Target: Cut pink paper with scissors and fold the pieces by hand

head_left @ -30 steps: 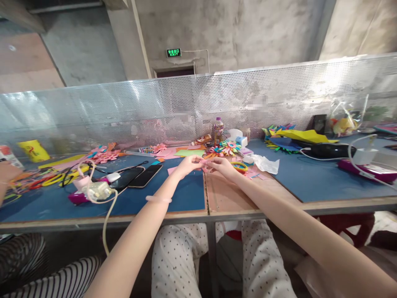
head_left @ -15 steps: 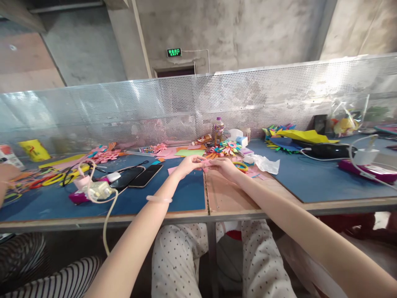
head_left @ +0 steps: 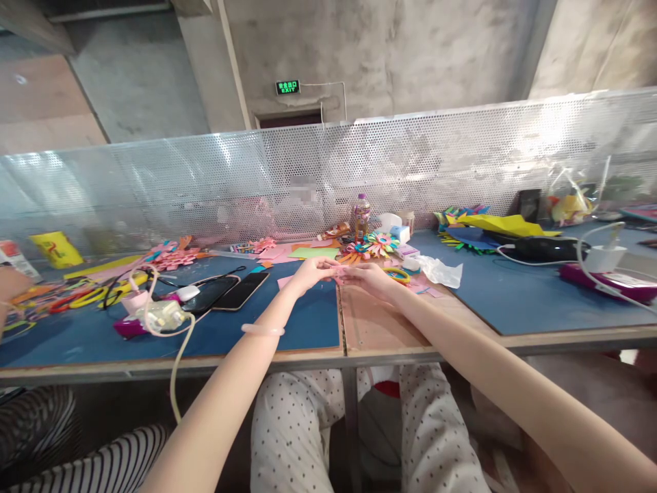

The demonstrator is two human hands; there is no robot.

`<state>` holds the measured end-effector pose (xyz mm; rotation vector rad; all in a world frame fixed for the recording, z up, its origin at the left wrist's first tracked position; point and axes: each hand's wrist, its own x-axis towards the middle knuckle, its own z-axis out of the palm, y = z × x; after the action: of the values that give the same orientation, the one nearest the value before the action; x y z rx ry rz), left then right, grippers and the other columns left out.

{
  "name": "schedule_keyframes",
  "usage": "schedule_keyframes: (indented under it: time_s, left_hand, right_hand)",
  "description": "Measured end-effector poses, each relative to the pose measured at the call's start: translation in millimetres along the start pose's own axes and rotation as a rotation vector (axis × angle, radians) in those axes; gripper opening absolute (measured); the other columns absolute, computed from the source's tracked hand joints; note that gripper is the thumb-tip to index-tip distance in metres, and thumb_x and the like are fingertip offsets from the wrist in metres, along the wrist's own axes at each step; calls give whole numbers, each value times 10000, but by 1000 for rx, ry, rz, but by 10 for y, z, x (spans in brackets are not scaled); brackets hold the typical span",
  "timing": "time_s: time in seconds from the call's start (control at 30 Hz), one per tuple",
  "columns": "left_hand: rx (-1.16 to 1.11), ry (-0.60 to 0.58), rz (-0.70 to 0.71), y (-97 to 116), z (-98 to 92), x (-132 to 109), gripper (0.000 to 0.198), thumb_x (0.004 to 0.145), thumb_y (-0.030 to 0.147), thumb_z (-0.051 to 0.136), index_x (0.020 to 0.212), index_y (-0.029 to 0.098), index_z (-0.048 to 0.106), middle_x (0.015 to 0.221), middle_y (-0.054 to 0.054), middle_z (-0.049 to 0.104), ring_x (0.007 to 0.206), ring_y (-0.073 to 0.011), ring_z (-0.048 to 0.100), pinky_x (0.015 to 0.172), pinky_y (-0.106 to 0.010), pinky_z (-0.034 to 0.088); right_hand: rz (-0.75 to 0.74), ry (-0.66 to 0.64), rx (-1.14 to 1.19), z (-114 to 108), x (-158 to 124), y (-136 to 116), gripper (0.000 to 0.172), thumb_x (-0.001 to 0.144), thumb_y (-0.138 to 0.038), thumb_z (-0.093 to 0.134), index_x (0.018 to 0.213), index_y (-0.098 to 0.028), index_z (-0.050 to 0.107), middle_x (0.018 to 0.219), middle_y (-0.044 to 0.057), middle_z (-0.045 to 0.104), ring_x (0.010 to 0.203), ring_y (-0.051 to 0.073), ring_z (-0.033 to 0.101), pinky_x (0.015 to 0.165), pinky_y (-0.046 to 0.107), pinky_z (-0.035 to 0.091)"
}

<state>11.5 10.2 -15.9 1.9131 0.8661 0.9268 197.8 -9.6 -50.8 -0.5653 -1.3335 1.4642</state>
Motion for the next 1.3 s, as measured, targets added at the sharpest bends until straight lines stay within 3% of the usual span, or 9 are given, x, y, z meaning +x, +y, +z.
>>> schedule_keyframes:
  time_s: [0.27, 0.43, 0.63, 0.8, 1.3]
  left_hand:
    - [-17, -19, 75, -39, -19, 19, 374, 674, 286, 689, 1029, 183, 627, 870, -53, 667, 780, -150, 601, 719, -272, 463]
    - [-24, -17, 85, -42, -18, 26, 331, 675, 275, 685, 981, 157, 643, 908, -71, 669, 811, -159, 606, 743, -280, 460]
    - [-15, -30, 101, 43, 13, -8, 353, 667, 298, 694, 975, 134, 639, 926, -89, 681, 825, -174, 620, 762, -293, 457]
    - [0, -32, 53, 147, 66, -63, 341, 686, 361, 674, 948, 144, 648, 837, -80, 694, 775, -176, 636, 713, -281, 472]
    - [-26, 1, 56, 90, 71, -34, 324, 672, 363, 686, 894, 131, 647, 808, -78, 685, 720, -170, 640, 666, -276, 480]
  right_hand:
    - [50, -25, 6, 36, -40, -61, 213, 708, -237, 679, 868, -96, 680, 902, 127, 688, 777, 166, 649, 809, 317, 505]
    - [-76, 23, -40, 61, -37, -63, 196, 691, -240, 692, 828, -102, 660, 853, 106, 690, 783, 178, 651, 792, 318, 514]
    - [-171, 150, -127, 66, -4, -27, 395, 634, -277, 741, 970, -155, 572, 772, 46, 684, 657, 173, 658, 678, 361, 556]
    - [-181, 181, -211, 85, -8, -32, 295, 637, -333, 732, 816, -128, 617, 792, 77, 687, 683, 184, 660, 666, 332, 564]
    - [-110, 130, -75, 5, 41, 51, 265, 640, -324, 738, 780, -110, 669, 815, 97, 692, 709, 183, 660, 740, 318, 543]
